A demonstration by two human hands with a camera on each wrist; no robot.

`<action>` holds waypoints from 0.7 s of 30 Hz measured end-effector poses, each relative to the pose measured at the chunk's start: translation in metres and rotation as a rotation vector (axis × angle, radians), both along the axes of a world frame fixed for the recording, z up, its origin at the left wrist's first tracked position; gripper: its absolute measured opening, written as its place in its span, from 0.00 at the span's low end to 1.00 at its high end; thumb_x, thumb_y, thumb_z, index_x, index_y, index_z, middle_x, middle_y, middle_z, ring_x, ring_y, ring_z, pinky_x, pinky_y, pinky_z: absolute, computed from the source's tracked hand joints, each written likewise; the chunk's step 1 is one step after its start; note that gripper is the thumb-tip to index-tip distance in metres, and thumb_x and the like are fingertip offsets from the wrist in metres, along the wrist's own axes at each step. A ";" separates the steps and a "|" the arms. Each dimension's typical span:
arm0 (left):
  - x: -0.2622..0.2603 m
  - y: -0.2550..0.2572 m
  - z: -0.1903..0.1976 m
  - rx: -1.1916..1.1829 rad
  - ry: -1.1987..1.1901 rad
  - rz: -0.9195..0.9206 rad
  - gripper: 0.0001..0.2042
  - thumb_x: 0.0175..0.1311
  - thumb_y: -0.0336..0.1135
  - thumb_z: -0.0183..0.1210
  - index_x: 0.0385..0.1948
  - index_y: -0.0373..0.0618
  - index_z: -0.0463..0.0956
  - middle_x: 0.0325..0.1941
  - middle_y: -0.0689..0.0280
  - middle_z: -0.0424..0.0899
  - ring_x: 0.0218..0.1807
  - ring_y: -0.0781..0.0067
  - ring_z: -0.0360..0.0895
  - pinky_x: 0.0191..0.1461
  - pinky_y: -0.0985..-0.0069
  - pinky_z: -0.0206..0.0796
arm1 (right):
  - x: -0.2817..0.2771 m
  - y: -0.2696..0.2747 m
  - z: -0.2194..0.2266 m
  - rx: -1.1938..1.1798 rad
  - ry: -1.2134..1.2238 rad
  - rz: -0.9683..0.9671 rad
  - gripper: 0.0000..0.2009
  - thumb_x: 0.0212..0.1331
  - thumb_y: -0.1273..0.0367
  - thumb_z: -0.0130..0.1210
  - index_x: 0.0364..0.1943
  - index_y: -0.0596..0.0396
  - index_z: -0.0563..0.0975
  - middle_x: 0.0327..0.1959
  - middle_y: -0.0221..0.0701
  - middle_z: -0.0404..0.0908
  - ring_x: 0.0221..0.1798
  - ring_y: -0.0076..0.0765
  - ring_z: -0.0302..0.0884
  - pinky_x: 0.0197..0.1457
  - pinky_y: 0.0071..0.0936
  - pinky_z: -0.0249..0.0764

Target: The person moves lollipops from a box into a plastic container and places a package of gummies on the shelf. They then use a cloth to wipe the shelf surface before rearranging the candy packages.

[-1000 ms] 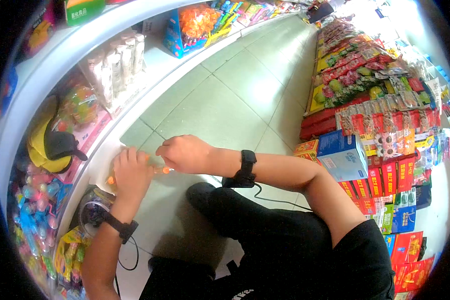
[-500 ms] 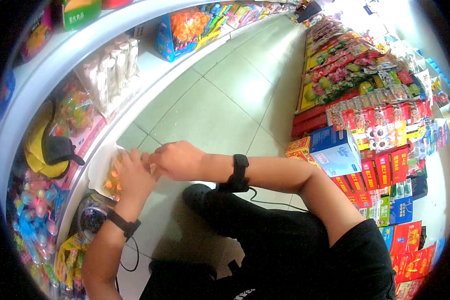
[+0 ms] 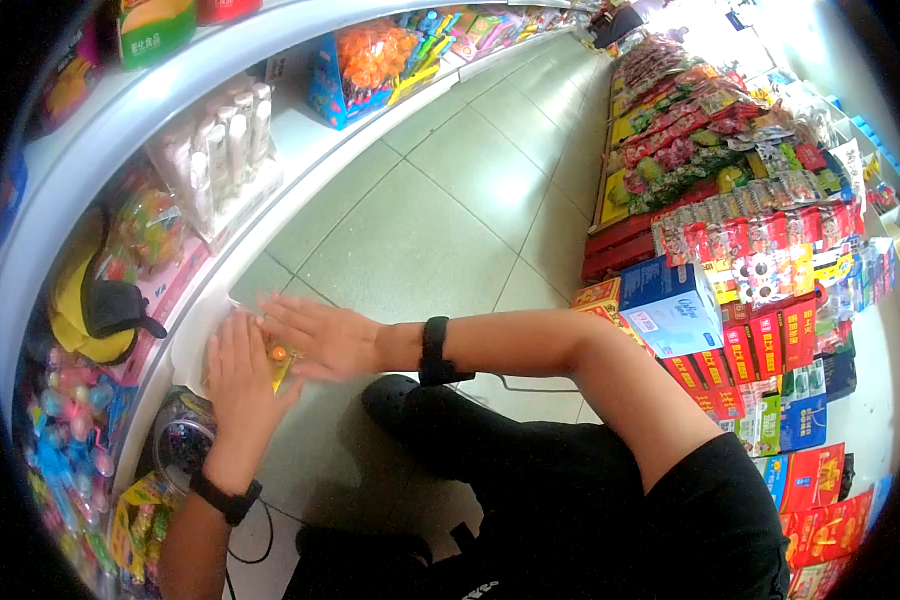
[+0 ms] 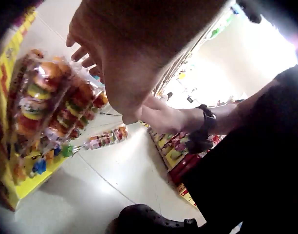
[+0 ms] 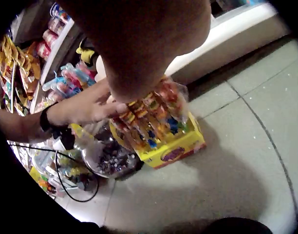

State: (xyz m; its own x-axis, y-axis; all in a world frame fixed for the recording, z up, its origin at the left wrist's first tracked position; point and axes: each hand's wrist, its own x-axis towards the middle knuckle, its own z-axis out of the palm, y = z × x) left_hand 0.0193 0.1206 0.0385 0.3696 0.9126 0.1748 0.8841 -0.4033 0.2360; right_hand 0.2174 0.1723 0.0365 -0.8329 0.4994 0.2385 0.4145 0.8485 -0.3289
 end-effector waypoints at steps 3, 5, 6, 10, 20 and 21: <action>-0.011 -0.007 -0.003 -0.024 -0.015 -0.004 0.45 0.43 0.45 0.68 0.64 0.34 0.55 0.70 0.48 0.55 0.72 0.51 0.52 0.73 0.54 0.41 | 0.002 0.000 -0.006 -0.118 -0.052 0.079 0.39 0.59 0.55 0.51 0.69 0.63 0.50 0.71 0.49 0.48 0.73 0.54 0.47 0.74 0.41 0.49; -0.015 -0.008 -0.006 -0.042 -0.024 0.000 0.46 0.42 0.44 0.68 0.64 0.34 0.54 0.70 0.47 0.55 0.72 0.50 0.51 0.73 0.54 0.42 | 0.001 0.007 -0.007 -0.106 -0.094 0.093 0.40 0.59 0.55 0.51 0.69 0.63 0.49 0.72 0.49 0.47 0.74 0.54 0.46 0.74 0.41 0.48; -0.017 -0.008 -0.009 -0.017 -0.030 -0.021 0.45 0.43 0.43 0.68 0.64 0.34 0.53 0.70 0.47 0.54 0.72 0.50 0.51 0.73 0.54 0.42 | 0.000 0.010 -0.007 -0.091 -0.139 0.108 0.40 0.59 0.55 0.52 0.69 0.63 0.49 0.72 0.48 0.46 0.74 0.54 0.45 0.75 0.41 0.48; -0.020 -0.007 -0.011 -0.035 -0.047 -0.035 0.46 0.47 0.39 0.67 0.67 0.34 0.48 0.72 0.45 0.49 0.73 0.47 0.48 0.74 0.55 0.39 | -0.006 0.022 -0.005 0.065 -0.100 0.136 0.41 0.59 0.53 0.52 0.69 0.63 0.49 0.72 0.47 0.47 0.74 0.53 0.46 0.75 0.41 0.48; -0.024 -0.005 -0.013 -0.011 -0.205 0.017 0.48 0.45 0.34 0.68 0.67 0.33 0.45 0.72 0.43 0.47 0.73 0.43 0.47 0.74 0.56 0.41 | -0.025 0.041 -0.018 0.104 0.066 0.259 0.37 0.56 0.47 0.50 0.62 0.63 0.61 0.62 0.48 0.62 0.69 0.55 0.54 0.72 0.44 0.52; -0.024 -0.005 -0.013 -0.038 -0.203 0.012 0.47 0.45 0.33 0.68 0.67 0.33 0.45 0.72 0.43 0.47 0.73 0.44 0.47 0.75 0.56 0.41 | -0.026 0.043 -0.018 0.179 0.078 0.255 0.34 0.57 0.48 0.49 0.59 0.62 0.64 0.57 0.47 0.67 0.66 0.54 0.59 0.70 0.43 0.56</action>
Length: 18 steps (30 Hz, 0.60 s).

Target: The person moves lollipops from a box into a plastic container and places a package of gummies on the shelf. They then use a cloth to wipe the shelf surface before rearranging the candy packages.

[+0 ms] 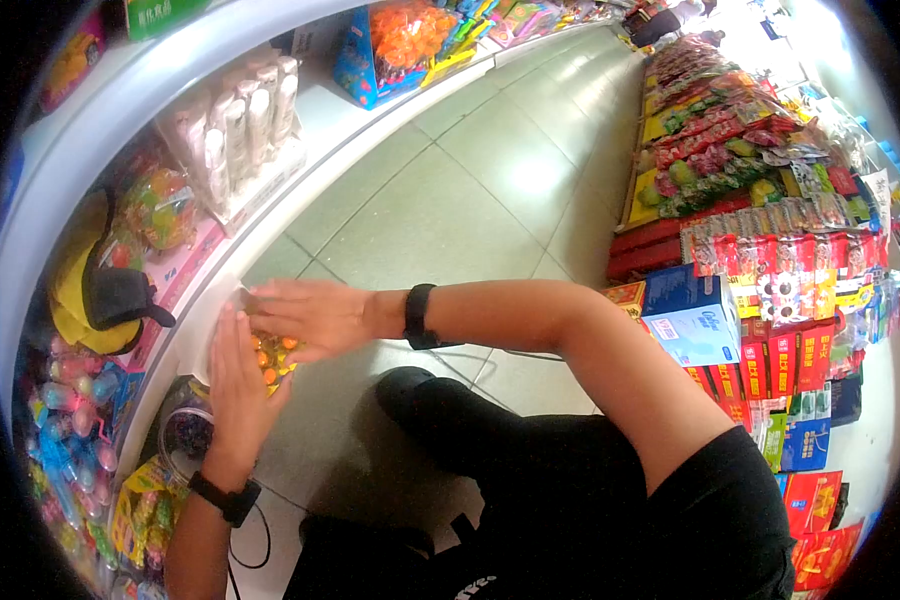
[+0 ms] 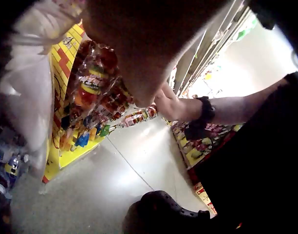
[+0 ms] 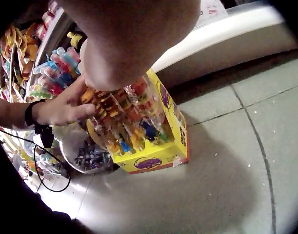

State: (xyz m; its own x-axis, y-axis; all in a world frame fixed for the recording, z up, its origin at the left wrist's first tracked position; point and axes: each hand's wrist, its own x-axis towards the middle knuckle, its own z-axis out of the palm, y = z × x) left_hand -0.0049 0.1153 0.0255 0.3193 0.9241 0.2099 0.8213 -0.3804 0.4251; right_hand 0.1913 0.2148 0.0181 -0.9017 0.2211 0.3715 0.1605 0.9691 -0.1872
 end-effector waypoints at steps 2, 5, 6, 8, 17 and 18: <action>0.000 0.000 0.000 -0.029 0.004 -0.005 0.47 0.45 0.32 0.68 0.67 0.32 0.45 0.72 0.44 0.48 0.73 0.44 0.48 0.75 0.57 0.41 | 0.000 0.007 0.000 -0.026 -0.013 0.020 0.31 0.58 0.49 0.50 0.56 0.60 0.67 0.52 0.44 0.69 0.61 0.51 0.63 0.65 0.42 0.60; 0.002 -0.001 -0.003 -0.043 0.029 -0.010 0.47 0.45 0.32 0.68 0.67 0.32 0.45 0.72 0.45 0.49 0.73 0.46 0.48 0.75 0.58 0.41 | -0.003 0.009 -0.003 -0.071 -0.027 0.029 0.25 0.59 0.50 0.49 0.50 0.56 0.70 0.42 0.38 0.71 0.50 0.46 0.68 0.55 0.41 0.65; 0.002 -0.001 -0.004 -0.045 0.026 -0.006 0.47 0.45 0.32 0.67 0.67 0.32 0.45 0.72 0.45 0.49 0.73 0.46 0.48 0.75 0.58 0.41 | -0.003 0.009 -0.005 -0.091 -0.028 0.018 0.23 0.59 0.50 0.49 0.47 0.54 0.71 0.38 0.36 0.71 0.45 0.44 0.69 0.51 0.40 0.66; 0.003 -0.001 -0.005 -0.048 0.025 -0.001 0.47 0.45 0.32 0.67 0.67 0.32 0.45 0.72 0.45 0.50 0.73 0.47 0.48 0.75 0.58 0.41 | -0.007 0.007 -0.008 -0.107 -0.011 -0.002 0.22 0.59 0.50 0.49 0.47 0.52 0.71 0.38 0.35 0.71 0.44 0.43 0.69 0.49 0.40 0.66; -0.004 -0.009 0.012 -0.130 0.234 0.052 0.48 0.46 0.39 0.68 0.68 0.35 0.46 0.73 0.50 0.49 0.74 0.49 0.47 0.75 0.59 0.40 | 0.015 0.000 0.034 -0.379 0.028 -0.227 0.25 0.59 0.53 0.54 0.56 0.51 0.68 0.51 0.43 0.71 0.54 0.49 0.69 0.58 0.41 0.66; -0.004 -0.010 0.014 -0.110 0.263 0.027 0.48 0.46 0.41 0.68 0.68 0.35 0.47 0.73 0.49 0.49 0.74 0.50 0.47 0.75 0.59 0.40 | 0.026 0.000 0.040 -0.429 0.020 -0.292 0.25 0.60 0.55 0.54 0.57 0.51 0.68 0.53 0.44 0.71 0.54 0.48 0.69 0.58 0.41 0.67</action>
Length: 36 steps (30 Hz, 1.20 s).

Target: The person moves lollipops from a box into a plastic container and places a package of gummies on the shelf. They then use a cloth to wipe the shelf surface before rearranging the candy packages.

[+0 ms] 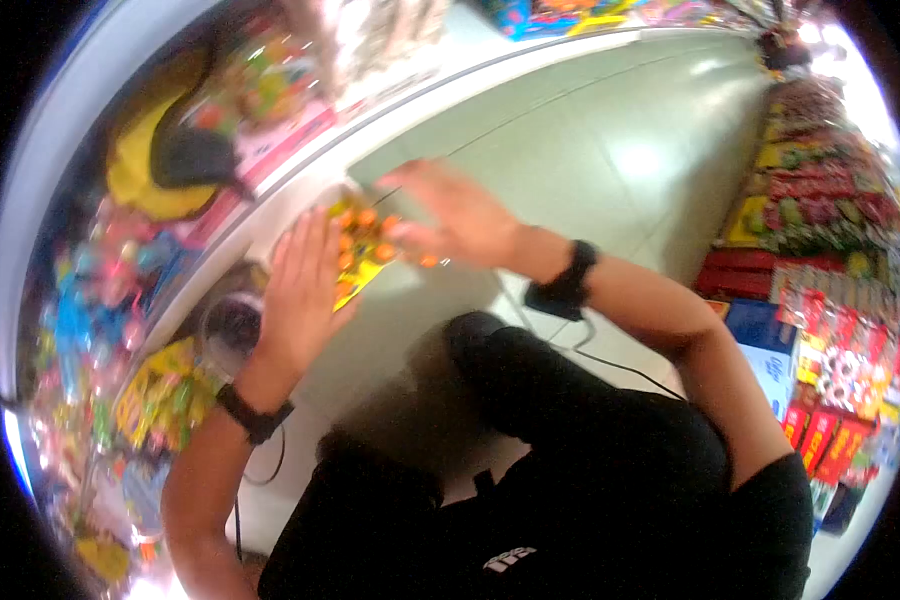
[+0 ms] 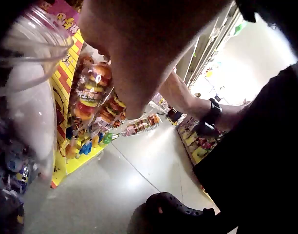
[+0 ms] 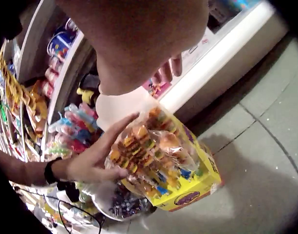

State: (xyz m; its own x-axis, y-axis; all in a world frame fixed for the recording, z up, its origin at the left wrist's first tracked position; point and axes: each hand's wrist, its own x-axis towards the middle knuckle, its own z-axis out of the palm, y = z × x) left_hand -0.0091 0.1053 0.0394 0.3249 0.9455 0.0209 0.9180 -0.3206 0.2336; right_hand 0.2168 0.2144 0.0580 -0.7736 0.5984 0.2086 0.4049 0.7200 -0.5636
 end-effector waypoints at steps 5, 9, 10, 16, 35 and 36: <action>-0.014 -0.006 -0.003 0.015 -0.010 -0.037 0.45 0.48 0.41 0.66 0.67 0.34 0.50 0.72 0.47 0.51 0.73 0.51 0.49 0.74 0.60 0.42 | 0.028 -0.004 0.004 -0.481 -0.132 -0.066 0.31 0.58 0.62 0.59 0.65 0.48 0.61 0.54 0.41 0.69 0.50 0.38 0.73 0.52 0.32 0.73; -0.012 -0.003 -0.007 0.023 -0.072 -0.051 0.43 0.48 0.38 0.66 0.66 0.33 0.51 0.70 0.46 0.53 0.71 0.48 0.53 0.73 0.59 0.46 | 0.027 -0.015 -0.001 -0.615 -0.189 -0.005 0.35 0.56 0.66 0.61 0.68 0.46 0.58 0.54 0.39 0.69 0.50 0.36 0.72 0.54 0.32 0.73; -0.009 -0.002 -0.006 0.037 -0.095 -0.063 0.43 0.48 0.38 0.66 0.66 0.33 0.51 0.70 0.46 0.53 0.70 0.48 0.54 0.73 0.59 0.47 | 0.028 -0.019 -0.005 -0.588 -0.151 0.028 0.37 0.53 0.69 0.62 0.68 0.45 0.56 0.53 0.40 0.69 0.48 0.38 0.73 0.52 0.33 0.73; -0.008 -0.001 -0.013 0.058 -0.096 -0.072 0.44 0.47 0.38 0.67 0.66 0.32 0.51 0.69 0.45 0.55 0.69 0.47 0.55 0.72 0.60 0.48 | 0.012 -0.016 -0.024 -0.537 -0.034 -0.059 0.38 0.51 0.75 0.62 0.67 0.42 0.56 0.42 0.40 0.77 0.38 0.41 0.79 0.45 0.32 0.77; -0.002 -0.001 -0.013 0.008 -0.060 -0.072 0.45 0.49 0.42 0.66 0.66 0.31 0.49 0.71 0.46 0.51 0.72 0.49 0.50 0.73 0.58 0.45 | -0.029 -0.018 -0.048 -0.165 0.076 0.038 0.06 0.57 0.68 0.57 0.36 0.52 0.77 0.31 0.37 0.81 0.34 0.43 0.80 0.38 0.35 0.76; -0.003 -0.001 -0.012 0.013 -0.057 -0.065 0.45 0.49 0.42 0.66 0.66 0.31 0.49 0.71 0.46 0.51 0.72 0.49 0.50 0.73 0.58 0.45 | -0.029 -0.017 -0.045 -0.120 0.076 0.052 0.09 0.56 0.69 0.59 0.41 0.51 0.80 0.31 0.35 0.82 0.33 0.38 0.81 0.38 0.30 0.78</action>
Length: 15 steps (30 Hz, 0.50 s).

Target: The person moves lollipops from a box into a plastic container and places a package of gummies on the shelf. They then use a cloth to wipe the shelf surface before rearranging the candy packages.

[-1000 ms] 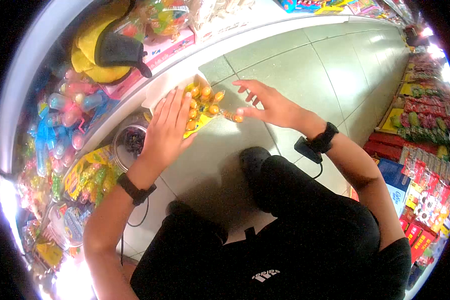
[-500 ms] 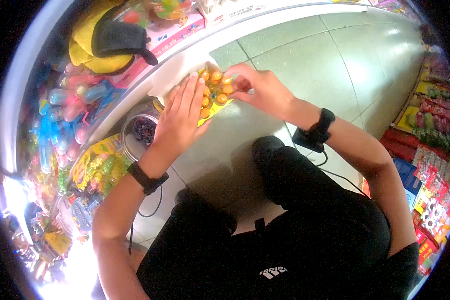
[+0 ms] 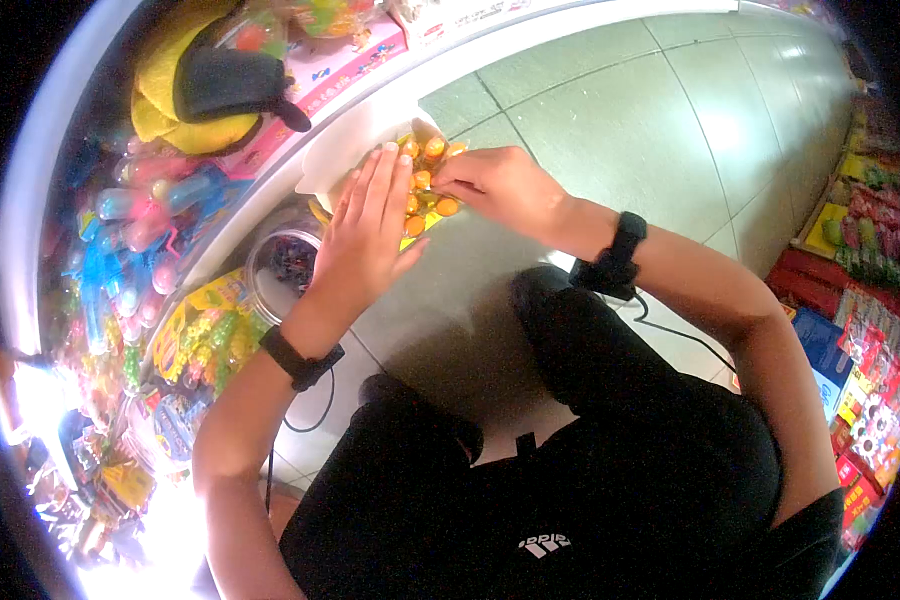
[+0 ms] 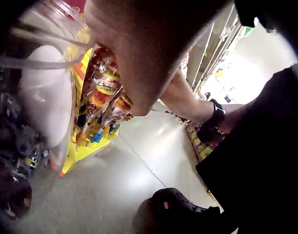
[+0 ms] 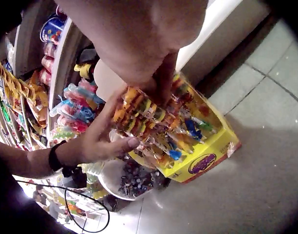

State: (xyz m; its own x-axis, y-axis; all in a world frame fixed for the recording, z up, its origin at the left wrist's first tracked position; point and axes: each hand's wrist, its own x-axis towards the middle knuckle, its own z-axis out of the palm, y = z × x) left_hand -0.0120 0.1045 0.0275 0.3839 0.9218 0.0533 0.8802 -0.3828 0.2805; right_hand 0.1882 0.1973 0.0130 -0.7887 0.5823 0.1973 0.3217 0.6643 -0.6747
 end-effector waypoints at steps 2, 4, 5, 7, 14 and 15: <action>-0.002 -0.003 0.005 0.050 -0.052 0.032 0.41 0.49 0.41 0.66 0.65 0.37 0.55 0.70 0.51 0.55 0.71 0.53 0.54 0.72 0.60 0.50 | 0.004 -0.001 0.010 -0.023 0.022 0.005 0.09 0.57 0.69 0.58 0.41 0.51 0.80 0.32 0.35 0.82 0.33 0.37 0.82 0.38 0.30 0.78; -0.008 -0.011 0.020 0.059 -0.090 0.048 0.39 0.49 0.40 0.66 0.65 0.40 0.57 0.70 0.52 0.55 0.70 0.52 0.55 0.71 0.60 0.51 | 0.011 -0.002 0.022 -0.048 0.036 0.024 0.09 0.59 0.69 0.57 0.42 0.52 0.80 0.33 0.35 0.83 0.33 0.37 0.82 0.38 0.29 0.78; -0.011 -0.018 0.028 0.062 -0.130 0.049 0.38 0.49 0.39 0.65 0.65 0.43 0.59 0.71 0.53 0.54 0.70 0.51 0.56 0.71 0.59 0.53 | 0.016 -0.002 0.028 -0.069 0.067 -0.037 0.08 0.60 0.70 0.56 0.41 0.54 0.80 0.35 0.35 0.83 0.34 0.35 0.82 0.39 0.28 0.77; -0.025 -0.035 0.037 0.163 -0.199 0.079 0.30 0.50 0.39 0.64 0.59 0.46 0.67 0.66 0.55 0.63 0.64 0.53 0.65 0.66 0.60 0.60 | 0.026 0.003 0.031 -0.092 0.092 -0.073 0.07 0.61 0.70 0.55 0.40 0.55 0.80 0.36 0.35 0.83 0.35 0.33 0.82 0.40 0.26 0.77; -0.024 -0.105 0.036 -0.055 -0.227 -0.155 0.11 0.51 0.38 0.62 0.34 0.46 0.74 0.43 0.62 0.76 0.45 0.60 0.74 0.50 0.62 0.68 | 0.036 0.041 -0.011 -0.418 -0.178 -0.219 0.17 0.58 0.69 0.56 0.52 0.55 0.74 0.37 0.33 0.82 0.39 0.29 0.80 0.44 0.26 0.76; -0.018 -0.114 0.031 -0.176 -0.228 -0.175 0.10 0.53 0.39 0.61 0.33 0.46 0.73 0.41 0.63 0.76 0.44 0.60 0.74 0.49 0.64 0.68 | 0.033 0.041 -0.016 -0.559 -0.298 -0.140 0.20 0.58 0.70 0.57 0.56 0.55 0.72 0.42 0.32 0.81 0.42 0.26 0.79 0.44 0.25 0.76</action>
State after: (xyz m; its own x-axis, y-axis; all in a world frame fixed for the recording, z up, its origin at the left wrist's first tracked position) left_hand -0.0302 -0.0096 0.0588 0.5340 0.8455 0.0020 0.7123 -0.4512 0.5376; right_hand 0.2208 0.2387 -0.0033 -0.6721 0.6347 -0.3814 0.6069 0.1770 -0.7748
